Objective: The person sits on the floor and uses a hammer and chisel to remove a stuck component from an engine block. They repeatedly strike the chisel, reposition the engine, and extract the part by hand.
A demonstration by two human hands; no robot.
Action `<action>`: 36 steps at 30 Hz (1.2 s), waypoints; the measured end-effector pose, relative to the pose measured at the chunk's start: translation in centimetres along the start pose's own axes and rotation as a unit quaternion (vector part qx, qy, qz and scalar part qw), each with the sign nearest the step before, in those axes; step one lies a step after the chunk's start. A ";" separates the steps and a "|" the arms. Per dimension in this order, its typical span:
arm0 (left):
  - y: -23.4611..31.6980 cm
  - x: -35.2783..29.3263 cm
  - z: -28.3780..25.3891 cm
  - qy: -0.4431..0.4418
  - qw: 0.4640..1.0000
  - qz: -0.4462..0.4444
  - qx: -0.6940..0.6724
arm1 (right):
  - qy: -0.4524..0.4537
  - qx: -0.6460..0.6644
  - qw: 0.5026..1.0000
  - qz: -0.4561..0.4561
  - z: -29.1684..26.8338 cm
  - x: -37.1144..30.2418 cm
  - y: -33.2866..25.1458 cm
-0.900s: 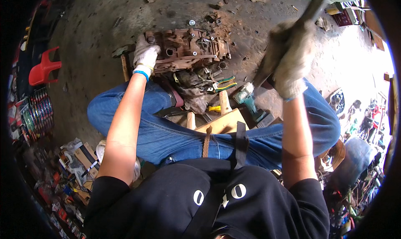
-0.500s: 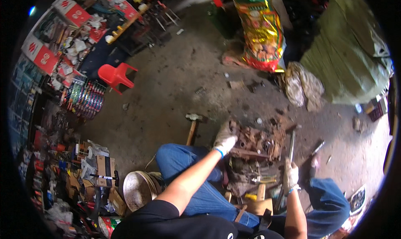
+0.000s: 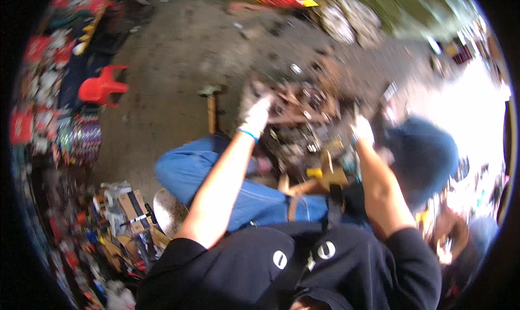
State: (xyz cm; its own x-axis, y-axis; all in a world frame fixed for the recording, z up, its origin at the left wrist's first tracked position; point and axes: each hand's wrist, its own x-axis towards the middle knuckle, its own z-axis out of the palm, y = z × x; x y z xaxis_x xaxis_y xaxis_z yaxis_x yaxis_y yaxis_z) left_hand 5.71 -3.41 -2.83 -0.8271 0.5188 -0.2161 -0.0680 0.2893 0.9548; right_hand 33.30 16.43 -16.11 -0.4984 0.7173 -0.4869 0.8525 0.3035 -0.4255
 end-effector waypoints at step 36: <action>-15.7 3.8 -12.1 -0.115 0.889 -0.413 -0.163 | -0.184 0.642 0.683 0.295 7.7 4.3 -4.6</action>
State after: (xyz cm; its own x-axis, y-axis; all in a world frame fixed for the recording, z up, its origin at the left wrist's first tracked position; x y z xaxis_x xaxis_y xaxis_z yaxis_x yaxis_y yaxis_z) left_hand -3.07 -15.73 -16.18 -0.2862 0.3999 -0.8707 -0.7877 0.4192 0.4514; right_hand 26.01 13.24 -22.14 -0.3351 0.1991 -0.9209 0.1979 -0.9407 -0.2754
